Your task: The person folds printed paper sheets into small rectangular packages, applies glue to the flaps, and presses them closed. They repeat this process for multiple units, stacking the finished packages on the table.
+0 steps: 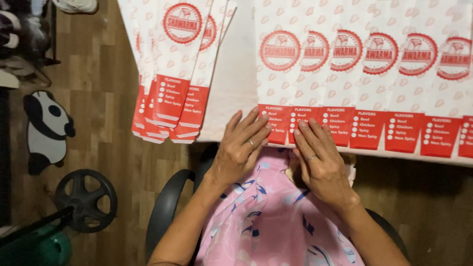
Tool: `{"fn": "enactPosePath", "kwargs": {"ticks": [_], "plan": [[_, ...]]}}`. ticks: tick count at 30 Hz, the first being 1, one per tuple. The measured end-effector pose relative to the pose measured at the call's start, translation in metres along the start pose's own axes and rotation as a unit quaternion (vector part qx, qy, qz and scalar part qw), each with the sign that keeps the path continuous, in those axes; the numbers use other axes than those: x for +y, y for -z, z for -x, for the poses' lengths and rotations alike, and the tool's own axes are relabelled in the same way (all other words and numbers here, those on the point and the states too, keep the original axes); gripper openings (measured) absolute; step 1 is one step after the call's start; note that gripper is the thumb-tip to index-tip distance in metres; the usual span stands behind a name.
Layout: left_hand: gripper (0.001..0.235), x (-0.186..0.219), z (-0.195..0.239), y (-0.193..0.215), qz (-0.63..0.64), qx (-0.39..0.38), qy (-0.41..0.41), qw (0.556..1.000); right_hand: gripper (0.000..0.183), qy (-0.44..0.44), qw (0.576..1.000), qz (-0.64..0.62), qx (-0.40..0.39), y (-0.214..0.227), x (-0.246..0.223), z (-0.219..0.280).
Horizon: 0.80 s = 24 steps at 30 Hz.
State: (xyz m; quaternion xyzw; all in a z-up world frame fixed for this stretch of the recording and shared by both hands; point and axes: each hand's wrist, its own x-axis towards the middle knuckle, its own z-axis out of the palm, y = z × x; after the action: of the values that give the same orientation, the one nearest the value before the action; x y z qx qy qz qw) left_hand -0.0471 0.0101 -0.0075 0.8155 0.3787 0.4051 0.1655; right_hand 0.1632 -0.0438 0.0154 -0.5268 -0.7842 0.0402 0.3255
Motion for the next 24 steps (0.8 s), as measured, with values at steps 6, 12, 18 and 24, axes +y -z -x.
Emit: {"fn": "enactPosePath", "kwargs": {"ticks": [6, 12, 18, 24], "plan": [[0.049, -0.053, -0.016, 0.06, -0.315, 0.161, 0.056, 0.934, 0.035, 0.006, 1.0, -0.006, 0.03, 0.0, -0.001, -0.006], [0.035, -0.07, -0.023, 0.086, -0.374, 0.08, 0.16, 0.91, 0.03, 0.007, 0.999, -0.021, 0.039, 0.001, 0.003, -0.008], [0.01, -0.117, -0.006, 0.099, -0.447, 0.124, 0.158, 0.872, 0.026, 0.0, 0.999, -0.021, 0.049, 0.005, 0.011, -0.004], [0.023, -0.107, -0.016, 0.114, -0.437, 0.189, 0.136, 0.869, 0.025, -0.009, 0.998, -0.039, 0.056, 0.008, 0.012, -0.003]]}}
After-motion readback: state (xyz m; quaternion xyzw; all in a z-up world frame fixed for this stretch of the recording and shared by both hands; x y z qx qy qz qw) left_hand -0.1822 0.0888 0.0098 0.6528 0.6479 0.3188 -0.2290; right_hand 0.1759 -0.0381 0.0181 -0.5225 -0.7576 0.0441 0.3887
